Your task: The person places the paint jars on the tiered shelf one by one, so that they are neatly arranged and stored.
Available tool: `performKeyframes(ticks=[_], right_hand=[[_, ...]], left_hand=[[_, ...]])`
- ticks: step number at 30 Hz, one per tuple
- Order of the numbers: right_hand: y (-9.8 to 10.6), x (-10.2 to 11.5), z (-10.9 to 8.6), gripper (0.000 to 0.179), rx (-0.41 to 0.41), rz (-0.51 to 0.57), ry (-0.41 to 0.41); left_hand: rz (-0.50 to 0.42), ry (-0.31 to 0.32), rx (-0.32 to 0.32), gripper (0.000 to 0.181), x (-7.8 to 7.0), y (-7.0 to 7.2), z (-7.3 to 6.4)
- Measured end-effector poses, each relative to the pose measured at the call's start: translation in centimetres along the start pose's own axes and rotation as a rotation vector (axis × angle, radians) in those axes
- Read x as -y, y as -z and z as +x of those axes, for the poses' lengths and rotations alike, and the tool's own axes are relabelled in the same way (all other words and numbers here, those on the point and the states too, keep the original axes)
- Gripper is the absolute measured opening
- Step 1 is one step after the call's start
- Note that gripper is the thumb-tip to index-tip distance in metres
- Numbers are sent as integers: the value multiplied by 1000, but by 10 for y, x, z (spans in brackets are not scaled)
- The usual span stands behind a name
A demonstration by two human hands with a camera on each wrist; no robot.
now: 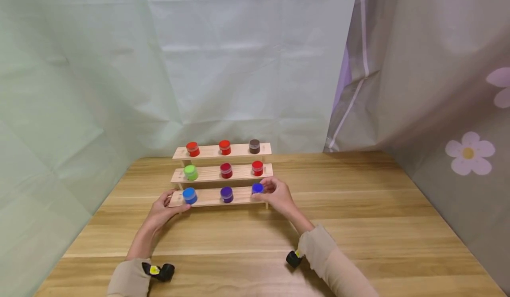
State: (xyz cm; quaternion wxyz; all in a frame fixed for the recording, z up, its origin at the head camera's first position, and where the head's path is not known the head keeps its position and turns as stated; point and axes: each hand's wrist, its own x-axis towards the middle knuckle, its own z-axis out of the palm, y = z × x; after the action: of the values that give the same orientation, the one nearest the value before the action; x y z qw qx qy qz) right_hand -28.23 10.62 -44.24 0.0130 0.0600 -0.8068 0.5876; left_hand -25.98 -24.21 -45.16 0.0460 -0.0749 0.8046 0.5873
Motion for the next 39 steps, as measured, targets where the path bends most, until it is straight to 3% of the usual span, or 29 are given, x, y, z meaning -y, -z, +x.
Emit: performKeyframes(ticks=[39], right_hand=[[-1, -4, -1, 32, 57, -18, 97]], left_hand=[[-12, 3, -1, 92, -2, 0, -1]])
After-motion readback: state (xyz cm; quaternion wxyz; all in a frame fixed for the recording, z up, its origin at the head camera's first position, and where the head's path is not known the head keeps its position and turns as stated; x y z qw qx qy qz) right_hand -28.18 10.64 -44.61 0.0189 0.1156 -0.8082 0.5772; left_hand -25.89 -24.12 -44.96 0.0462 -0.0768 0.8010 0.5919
